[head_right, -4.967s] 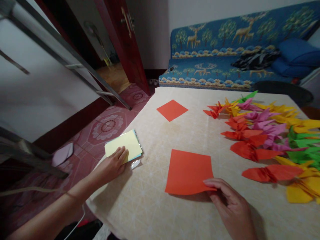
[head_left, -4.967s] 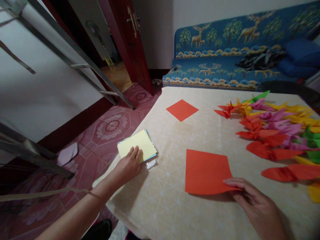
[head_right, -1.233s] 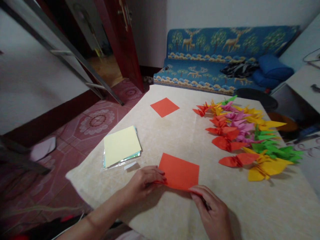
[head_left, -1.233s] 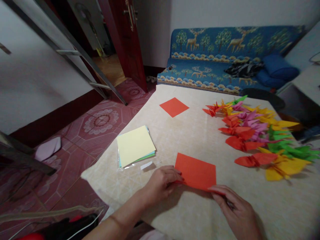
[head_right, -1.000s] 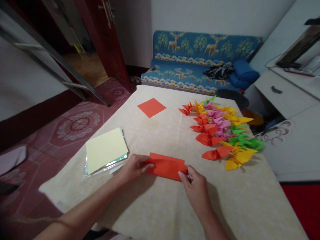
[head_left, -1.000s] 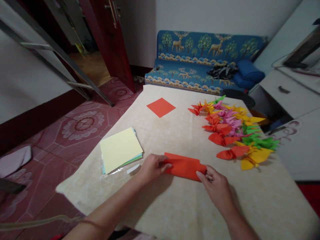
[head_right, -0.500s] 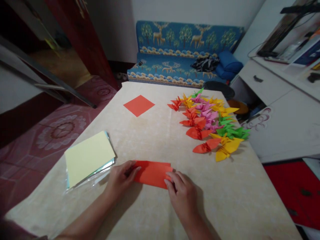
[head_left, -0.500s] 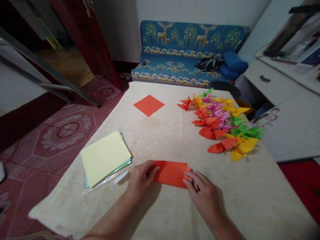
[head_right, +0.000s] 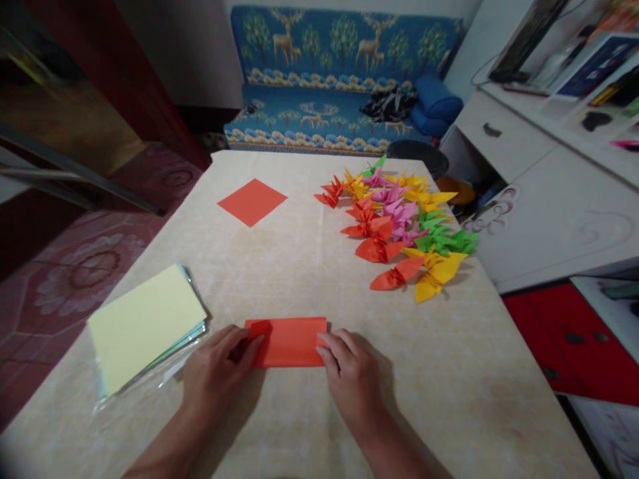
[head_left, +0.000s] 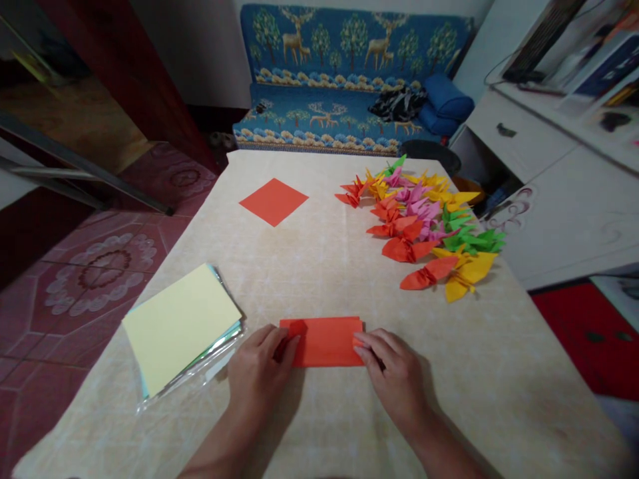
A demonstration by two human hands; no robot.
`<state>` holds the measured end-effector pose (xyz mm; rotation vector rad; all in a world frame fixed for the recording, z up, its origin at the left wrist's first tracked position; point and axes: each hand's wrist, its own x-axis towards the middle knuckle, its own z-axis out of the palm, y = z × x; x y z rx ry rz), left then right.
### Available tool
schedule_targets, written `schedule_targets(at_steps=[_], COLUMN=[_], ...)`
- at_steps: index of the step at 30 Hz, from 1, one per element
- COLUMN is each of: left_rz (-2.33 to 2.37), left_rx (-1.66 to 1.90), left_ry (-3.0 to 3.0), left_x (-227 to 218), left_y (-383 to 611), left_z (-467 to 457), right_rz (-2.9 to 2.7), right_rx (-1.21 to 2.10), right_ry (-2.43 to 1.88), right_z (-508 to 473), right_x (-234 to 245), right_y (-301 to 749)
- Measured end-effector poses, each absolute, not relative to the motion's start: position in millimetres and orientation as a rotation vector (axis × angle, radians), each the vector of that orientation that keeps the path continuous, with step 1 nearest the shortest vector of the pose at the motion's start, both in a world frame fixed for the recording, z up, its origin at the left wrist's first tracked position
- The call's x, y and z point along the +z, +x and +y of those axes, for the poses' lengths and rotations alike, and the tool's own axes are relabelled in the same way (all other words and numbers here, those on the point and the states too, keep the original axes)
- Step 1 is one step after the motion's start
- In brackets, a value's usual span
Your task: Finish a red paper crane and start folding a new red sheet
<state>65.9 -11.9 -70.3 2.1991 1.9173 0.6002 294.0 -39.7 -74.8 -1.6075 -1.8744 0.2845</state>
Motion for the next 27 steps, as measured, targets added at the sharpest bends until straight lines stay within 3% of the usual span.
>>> schedule_targets(at_steps=[13,27], left_rz=[1.938,2.063], left_rx=[0.688,0.536], left_ry=[1.978,1.838], left_x=[-71,-65], left_y=[59,61], left_z=[-17,-13], right_rz=[-1.955,-1.931], right_rx=[0.287,0.221], right_ry=[-1.721,-1.718], right_z=[-38,-39], right_x=[-70,-80], right_y=[290,291])
